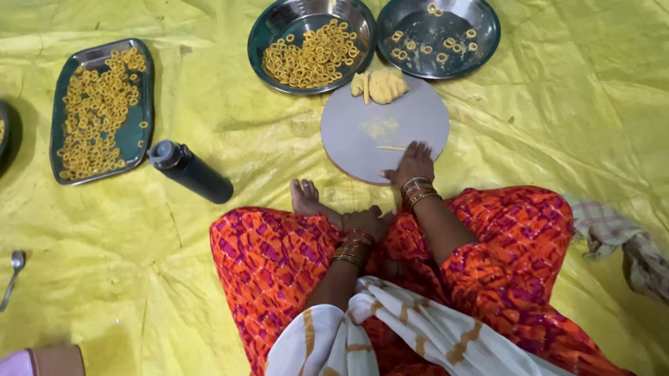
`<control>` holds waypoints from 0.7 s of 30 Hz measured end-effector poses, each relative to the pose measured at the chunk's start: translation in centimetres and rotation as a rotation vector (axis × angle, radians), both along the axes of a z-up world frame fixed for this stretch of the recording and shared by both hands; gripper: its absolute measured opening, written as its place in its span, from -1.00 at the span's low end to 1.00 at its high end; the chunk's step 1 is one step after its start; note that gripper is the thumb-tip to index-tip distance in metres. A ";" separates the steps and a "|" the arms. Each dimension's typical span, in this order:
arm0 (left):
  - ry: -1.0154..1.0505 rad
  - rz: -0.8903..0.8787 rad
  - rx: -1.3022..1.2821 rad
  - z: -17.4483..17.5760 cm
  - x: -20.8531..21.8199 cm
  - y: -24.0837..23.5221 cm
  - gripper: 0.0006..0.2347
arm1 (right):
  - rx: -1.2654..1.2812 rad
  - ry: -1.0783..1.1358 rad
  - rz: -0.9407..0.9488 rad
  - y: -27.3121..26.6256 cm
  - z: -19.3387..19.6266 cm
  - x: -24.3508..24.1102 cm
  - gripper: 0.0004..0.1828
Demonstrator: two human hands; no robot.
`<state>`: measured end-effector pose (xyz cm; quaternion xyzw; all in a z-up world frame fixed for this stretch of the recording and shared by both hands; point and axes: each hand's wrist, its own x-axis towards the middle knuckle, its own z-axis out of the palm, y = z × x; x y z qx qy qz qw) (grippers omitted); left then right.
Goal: The person rolls small pieces of yellow dough into thin ropes on a round board, then joins the ends to form rings. The finished rings are placed into a metal bowl while additional dough pieces are kept on the board.
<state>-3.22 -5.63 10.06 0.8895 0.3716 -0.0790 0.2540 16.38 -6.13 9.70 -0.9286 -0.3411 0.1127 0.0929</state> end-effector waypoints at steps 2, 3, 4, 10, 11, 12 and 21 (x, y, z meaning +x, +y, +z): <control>-0.088 0.002 0.169 -0.6 -0.1 -1.1 -0.53 | -0.056 0.058 0.000 0.1 0.6 0.4 0.46; -0.131 0.004 0.254 -0.9 -0.2 -1.9 -0.57 | -0.076 0.061 0.001 0.2 1.0 0.3 0.48; -0.223 0.028 0.287 -1.0 -0.3 -2.5 -0.63 | -0.092 0.064 0.001 0.5 1.5 0.2 0.51; -0.635 0.123 0.180 0.8 -0.8 -5.0 -0.70 | -0.248 0.086 -0.013 1.3 4.1 0.4 0.40; -0.585 0.195 0.029 1.4 -0.6 -5.6 -0.71 | -0.265 0.072 0.001 1.1 4.2 0.6 0.37; -0.541 0.265 -0.114 2.3 -0.3 -5.5 -0.72 | -0.264 0.062 0.055 1.2 4.7 1.5 0.26; -0.060 0.231 0.294 7.2 2.6 -4.1 -0.57 | -0.208 0.103 0.226 0.4 3.2 8.1 -0.52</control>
